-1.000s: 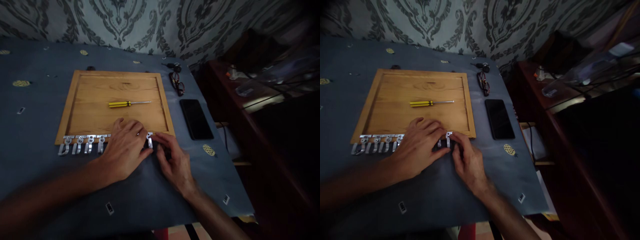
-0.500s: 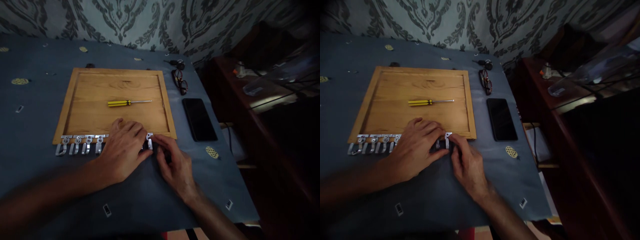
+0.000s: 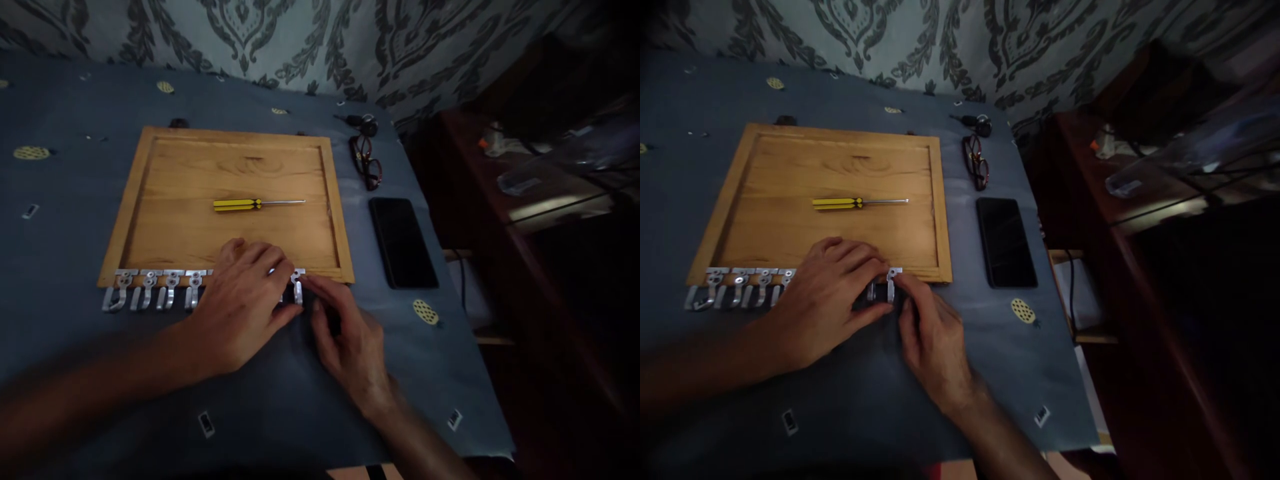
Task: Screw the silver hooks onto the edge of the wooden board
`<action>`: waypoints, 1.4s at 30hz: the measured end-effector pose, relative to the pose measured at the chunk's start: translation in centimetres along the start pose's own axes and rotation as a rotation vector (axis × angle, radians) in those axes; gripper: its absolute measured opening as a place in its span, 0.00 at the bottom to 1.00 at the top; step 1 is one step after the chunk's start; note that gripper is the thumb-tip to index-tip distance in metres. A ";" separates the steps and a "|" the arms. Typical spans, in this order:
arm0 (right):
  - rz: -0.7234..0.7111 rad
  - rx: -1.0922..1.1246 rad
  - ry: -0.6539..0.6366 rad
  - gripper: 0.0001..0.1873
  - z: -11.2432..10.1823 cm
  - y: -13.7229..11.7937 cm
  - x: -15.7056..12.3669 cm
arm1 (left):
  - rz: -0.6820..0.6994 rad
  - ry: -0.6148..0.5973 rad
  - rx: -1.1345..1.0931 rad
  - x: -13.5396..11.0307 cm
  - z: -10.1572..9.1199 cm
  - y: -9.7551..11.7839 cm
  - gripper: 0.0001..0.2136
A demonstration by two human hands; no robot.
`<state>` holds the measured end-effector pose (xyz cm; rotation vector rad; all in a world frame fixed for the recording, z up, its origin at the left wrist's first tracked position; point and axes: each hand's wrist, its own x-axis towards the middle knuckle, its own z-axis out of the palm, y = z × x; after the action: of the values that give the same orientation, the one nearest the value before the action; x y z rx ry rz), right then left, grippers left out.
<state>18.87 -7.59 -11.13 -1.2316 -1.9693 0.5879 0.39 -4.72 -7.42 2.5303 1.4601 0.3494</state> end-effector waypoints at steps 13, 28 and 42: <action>0.025 -0.006 0.006 0.20 0.0 0.1 -0.2 | 0.012 0.023 -0.017 0.0 -0.1 0.0 0.14; -0.033 -0.137 0.026 0.19 0.7 0.3 -0.2 | 0.006 0.025 0.063 0.4 -2.9 -0.3 0.12; -0.123 -0.230 -0.003 0.16 1.0 5.7 0.6 | -0.529 0.270 0.090 -7.7 -7.2 -17.1 0.09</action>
<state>21.20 -4.57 -15.56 -1.2339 -2.1431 0.3077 -19.53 -2.61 -6.23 2.0992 2.2091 0.5540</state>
